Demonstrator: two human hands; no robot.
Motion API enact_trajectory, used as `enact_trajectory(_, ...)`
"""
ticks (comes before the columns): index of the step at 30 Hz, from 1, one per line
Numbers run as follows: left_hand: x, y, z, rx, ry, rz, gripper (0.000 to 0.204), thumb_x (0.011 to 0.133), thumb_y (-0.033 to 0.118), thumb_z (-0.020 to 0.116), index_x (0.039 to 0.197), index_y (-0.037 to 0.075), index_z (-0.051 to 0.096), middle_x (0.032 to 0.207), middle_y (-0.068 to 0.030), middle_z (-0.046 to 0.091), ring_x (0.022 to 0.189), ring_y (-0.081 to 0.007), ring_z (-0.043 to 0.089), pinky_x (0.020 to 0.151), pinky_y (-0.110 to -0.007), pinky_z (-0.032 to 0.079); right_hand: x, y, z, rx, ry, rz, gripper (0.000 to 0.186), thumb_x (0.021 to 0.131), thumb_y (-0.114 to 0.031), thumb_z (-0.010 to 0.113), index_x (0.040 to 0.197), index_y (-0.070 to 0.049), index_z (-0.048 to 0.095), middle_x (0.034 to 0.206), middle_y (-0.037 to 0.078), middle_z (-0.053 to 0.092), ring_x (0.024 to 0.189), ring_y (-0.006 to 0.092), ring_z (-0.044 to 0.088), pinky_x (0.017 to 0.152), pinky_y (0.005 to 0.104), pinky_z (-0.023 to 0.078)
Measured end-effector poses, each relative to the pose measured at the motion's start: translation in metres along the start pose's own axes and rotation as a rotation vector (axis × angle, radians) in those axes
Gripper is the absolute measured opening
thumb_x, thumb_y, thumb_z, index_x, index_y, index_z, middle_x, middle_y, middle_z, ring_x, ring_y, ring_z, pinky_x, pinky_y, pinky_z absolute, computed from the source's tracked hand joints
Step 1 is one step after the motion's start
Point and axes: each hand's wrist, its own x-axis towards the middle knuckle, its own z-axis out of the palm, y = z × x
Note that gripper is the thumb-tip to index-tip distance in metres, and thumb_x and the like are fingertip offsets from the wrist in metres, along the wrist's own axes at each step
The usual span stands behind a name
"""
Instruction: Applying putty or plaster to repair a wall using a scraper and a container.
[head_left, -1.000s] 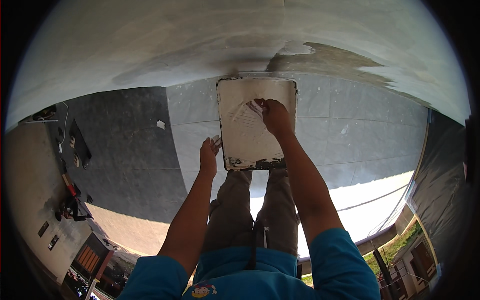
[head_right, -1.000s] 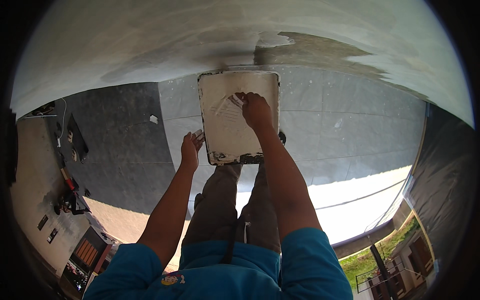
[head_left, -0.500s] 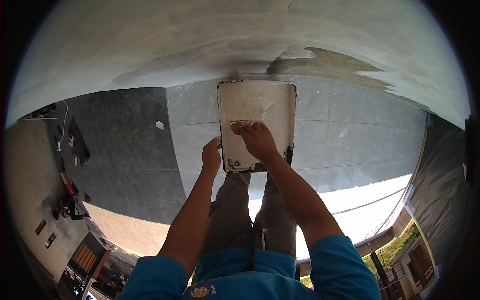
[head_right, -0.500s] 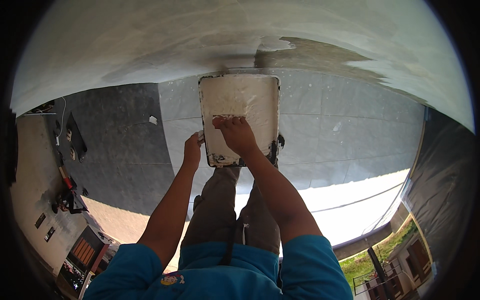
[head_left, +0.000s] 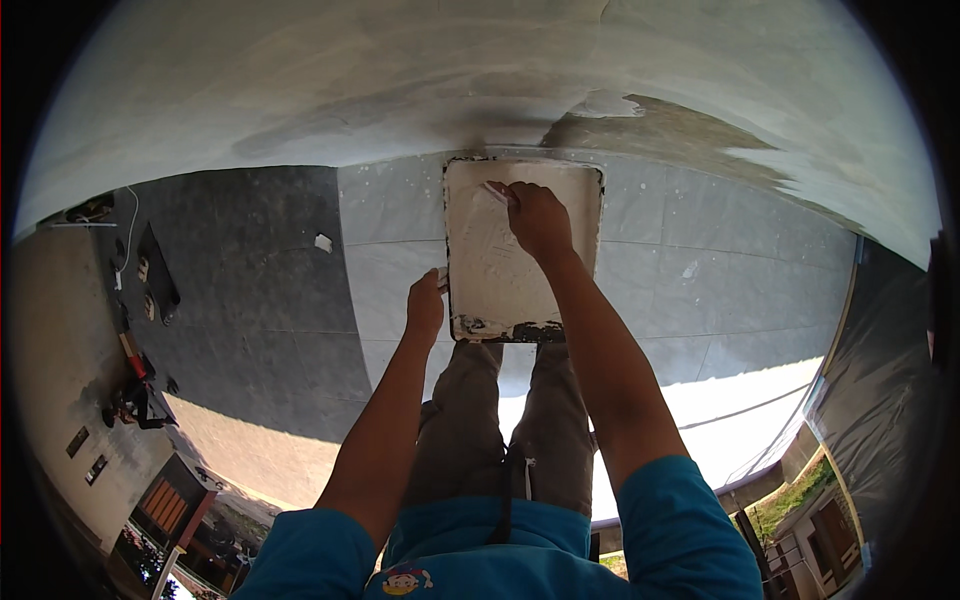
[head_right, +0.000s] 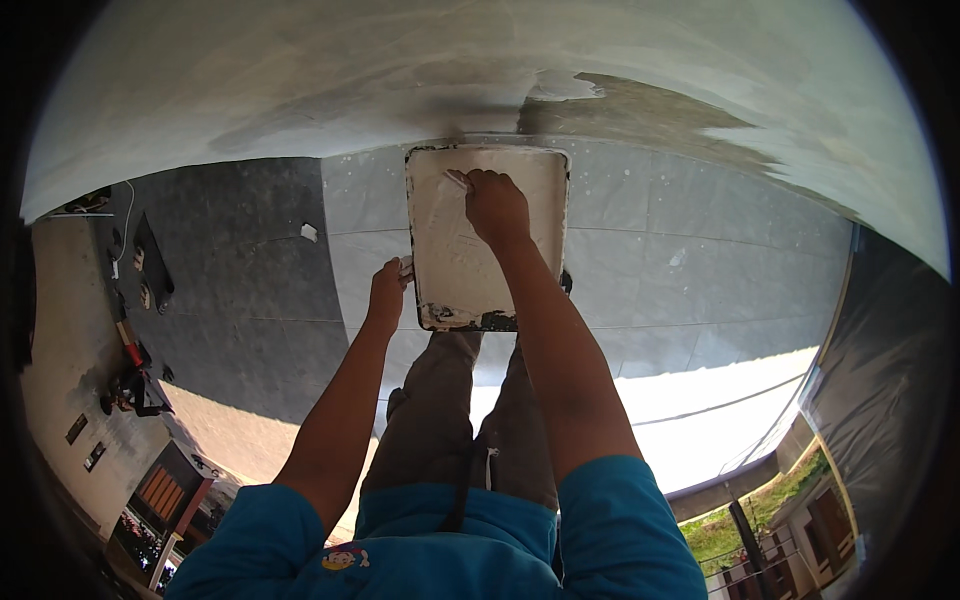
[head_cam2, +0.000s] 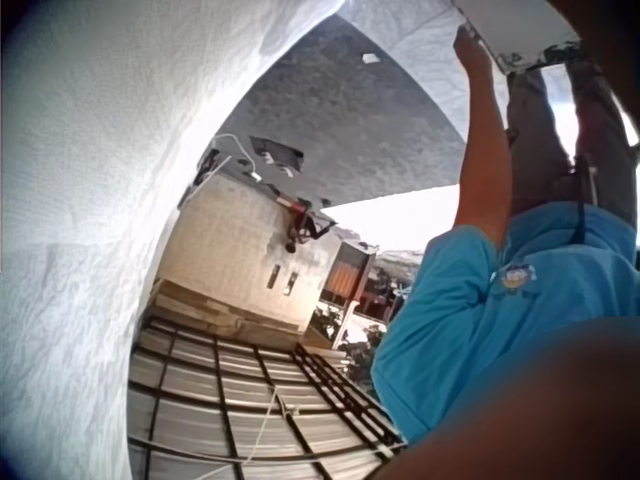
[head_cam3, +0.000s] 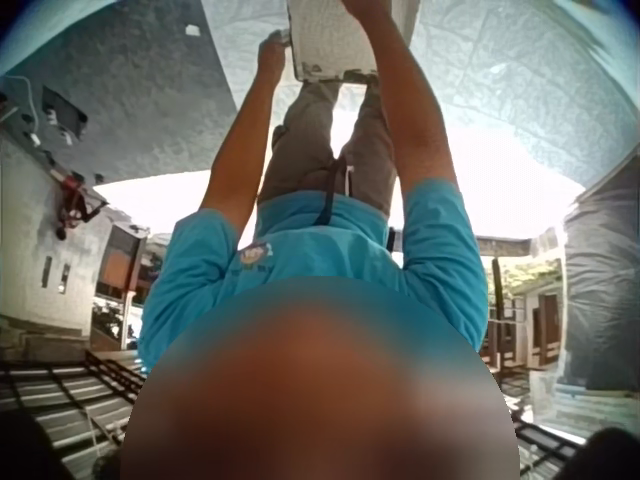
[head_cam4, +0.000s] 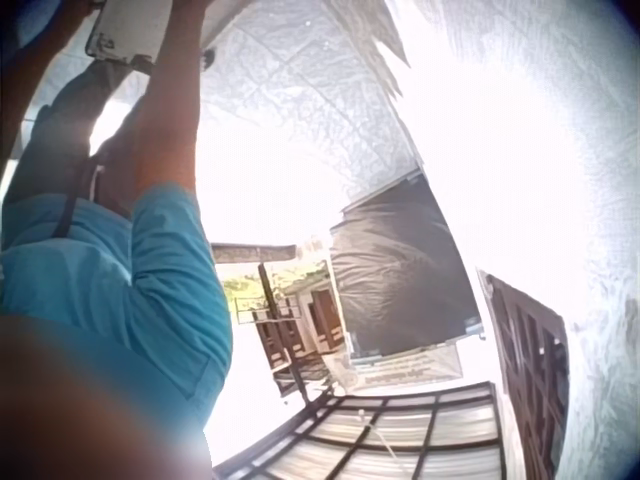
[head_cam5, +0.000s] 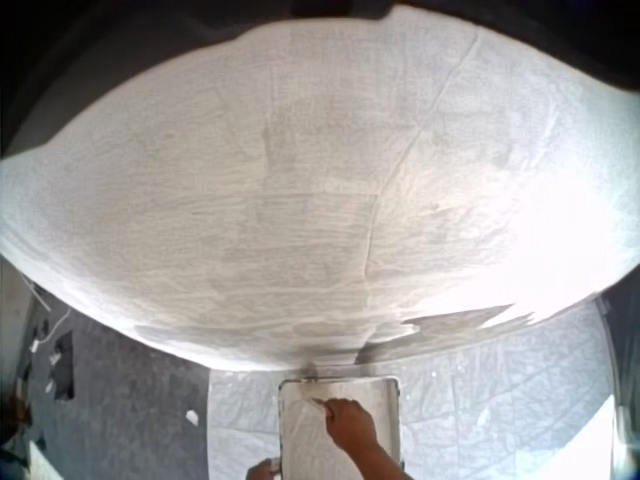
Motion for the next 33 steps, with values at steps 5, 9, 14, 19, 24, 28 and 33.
enact_trajectory(5,0.006,-0.006,-0.005,0.002,0.004,0.000,0.047,0.097,0.039,0.040,0.115,0.001,0.060,0.104,-0.0054,0.062,0.094,-0.0167,0.055,0.084,-0.032,0.037,-0.073,-0.003,0.037,-0.199,-0.009,-0.522,0.020,0.079,-0.009,0.058,0.096,-0.012,0.066,0.083,0.007,0.063,0.081,0.0249,0.061,0.073,0.0372,0.049)
enact_trajectory(9,0.006,-0.011,-0.009,0.072,0.019,0.047,0.043,0.097,0.038,0.041,0.110,0.002,0.061,0.099,-0.0045,0.061,0.093,-0.0162,0.055,0.082,-0.032,0.037,-0.105,-0.010,0.023,-0.161,-0.034,-0.562,0.021,0.077,-0.011,0.059,0.096,-0.015,0.067,0.082,0.004,0.061,0.082,0.0223,0.060,0.072,0.0332,0.047)
enact_trajectory(14,0.004,-0.009,-0.004,0.092,0.023,0.064,0.046,0.096,0.039,0.040,0.114,0.001,0.060,0.104,-0.0058,0.062,0.094,-0.0170,0.055,0.083,-0.032,0.037,-0.077,0.016,0.002,-0.026,-0.215,-0.113,0.024,0.082,-0.009,0.059,0.105,-0.009,0.066,0.089,0.011,0.066,0.087,0.0322,0.062,0.076,0.0413,0.049)
enact_trajectory(19,0.001,0.001,0.003,-0.036,0.000,-0.021,0.048,0.097,0.039,0.040,0.116,-0.001,0.057,0.106,-0.0063,0.061,0.095,-0.0175,0.056,0.082,-0.032,0.038,-0.028,0.054,-0.037,0.086,-0.064,0.188,0.019,0.088,-0.018,0.059,0.100,-0.005,0.065,0.092,0.019,0.067,0.085,0.0389,0.064,0.072,0.0467,0.051)
enact_trajectory(24,-0.001,-0.002,0.001,0.014,0.035,0.007,0.046,0.096,0.038,0.041,0.116,0.000,0.057,0.105,-0.0054,0.061,0.094,-0.0169,0.055,0.080,-0.031,0.038,-0.046,0.031,-0.047,0.174,0.104,-0.013,0.016,0.087,-0.013,0.061,0.101,-0.005,0.065,0.092,0.015,0.066,0.085,0.0350,0.062,0.072,0.0439,0.050)
enact_trajectory(28,0.015,-0.021,-0.015,0.076,-0.005,0.063,0.045,0.096,0.038,0.041,0.115,0.001,0.058,0.105,-0.0041,0.060,0.093,-0.0162,0.055,0.080,-0.031,0.038,-0.083,0.021,-0.015,-0.020,0.104,-0.271,0.019,0.080,-0.005,0.062,0.099,-0.007,0.062,0.081,0.009,0.061,0.076,0.0273,0.059,0.068,0.0396,0.050)
enact_trajectory(33,0.009,-0.017,-0.013,0.042,0.028,0.013,0.049,0.096,0.040,0.041,0.118,0.000,0.058,0.107,-0.0048,0.062,0.093,-0.0160,0.055,0.081,-0.030,0.037,-0.094,-0.003,-0.013,-0.051,0.115,-0.243,0.017,0.082,-0.005,0.062,0.098,-0.007,0.062,0.084,0.009,0.063,0.077,0.0272,0.059,0.069,0.0390,0.050)
